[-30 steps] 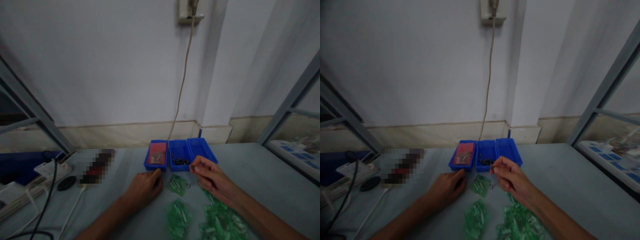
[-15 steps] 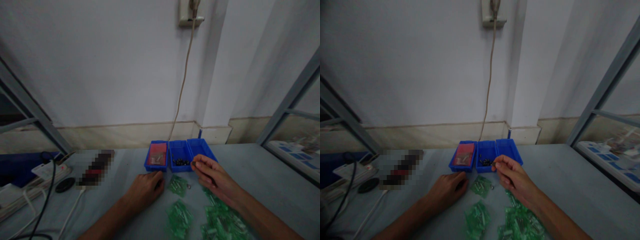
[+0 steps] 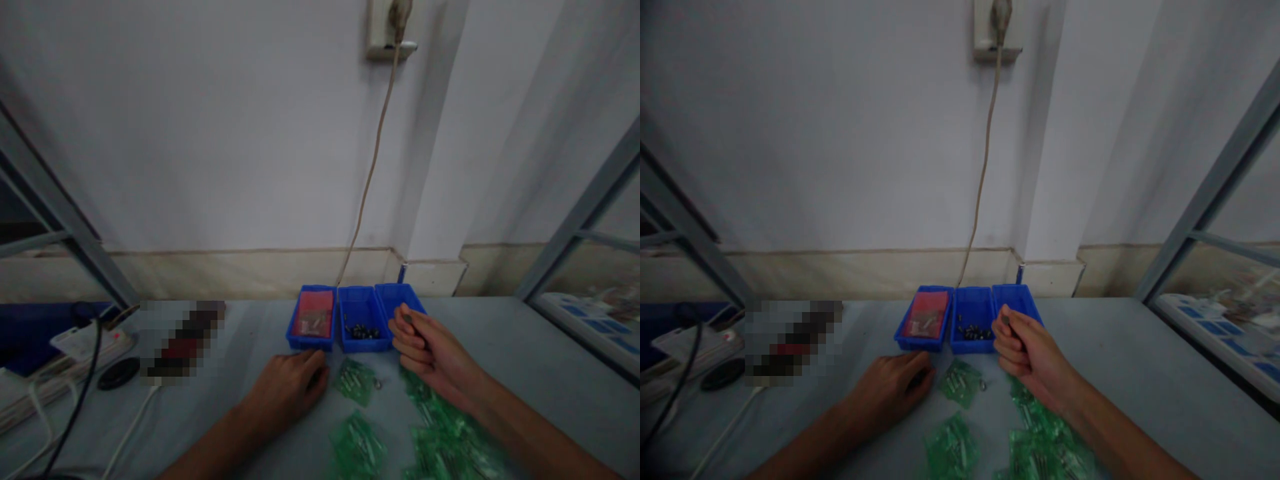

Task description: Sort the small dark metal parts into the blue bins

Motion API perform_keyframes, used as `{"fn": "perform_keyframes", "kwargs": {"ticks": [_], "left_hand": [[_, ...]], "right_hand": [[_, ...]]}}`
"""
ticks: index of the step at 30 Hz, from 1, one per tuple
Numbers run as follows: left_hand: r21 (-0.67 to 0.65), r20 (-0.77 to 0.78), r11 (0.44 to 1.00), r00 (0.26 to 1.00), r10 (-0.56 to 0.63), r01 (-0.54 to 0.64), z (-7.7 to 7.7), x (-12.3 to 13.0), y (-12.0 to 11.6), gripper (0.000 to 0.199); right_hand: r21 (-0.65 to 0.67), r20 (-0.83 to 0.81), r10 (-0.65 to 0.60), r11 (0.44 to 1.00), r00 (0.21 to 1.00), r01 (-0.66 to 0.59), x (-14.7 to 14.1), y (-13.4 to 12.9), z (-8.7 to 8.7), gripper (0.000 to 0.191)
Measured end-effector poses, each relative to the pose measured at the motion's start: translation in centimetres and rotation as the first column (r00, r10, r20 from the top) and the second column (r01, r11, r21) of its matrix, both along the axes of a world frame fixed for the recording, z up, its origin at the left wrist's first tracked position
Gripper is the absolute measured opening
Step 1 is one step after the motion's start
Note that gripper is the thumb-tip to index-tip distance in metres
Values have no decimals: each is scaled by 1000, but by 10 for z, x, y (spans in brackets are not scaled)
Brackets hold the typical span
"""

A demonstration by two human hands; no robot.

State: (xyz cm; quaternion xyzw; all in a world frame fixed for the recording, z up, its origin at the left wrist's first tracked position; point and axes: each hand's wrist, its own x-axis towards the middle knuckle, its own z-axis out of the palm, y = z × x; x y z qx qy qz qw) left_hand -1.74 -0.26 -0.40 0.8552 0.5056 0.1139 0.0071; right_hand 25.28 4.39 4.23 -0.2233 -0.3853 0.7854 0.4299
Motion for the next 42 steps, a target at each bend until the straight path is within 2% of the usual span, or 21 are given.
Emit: {"fn": "perform_keyframes", "kwargs": {"ticks": [6, 15, 21, 26, 31, 36, 42], "left_hand": [[0, 3, 1000, 1000, -5, 5, -2, -1, 1, 15], [-10, 11, 1000, 1000, -2, 2, 1, -1, 0, 14], [-6, 4, 1000, 1000, 4, -4, 2, 0, 0, 12], [-1, -2, 1000, 1000, 5, -5, 0, 0, 0, 12], [10, -1, 1000, 1000, -7, 7, -2, -1, 1, 13], [0, 16, 1000, 1000, -3, 3, 0, 0, 0, 14], [10, 19, 1000, 1000, -6, 6, -1, -1, 0, 12]], "right_hand": [[2, 26, -51, 999, 998, 51, 3, -12, -11, 35], [100, 156, -135, 988, 979, 121, -2, -16, -17, 34], [150, 130, -217, 969, 968, 197, -10, -12, 1, 33], [118, 43, -258, 961, 965, 251, -21, -7, 16, 32], [116, 8, -258, 960, 966, 255, -19, -10, 6, 30], [154, 65, -211, 968, 975, 199, -14, -17, -2, 24], [191, 119, -217, 963, 969, 192, -20, -20, -6, 20]]}}
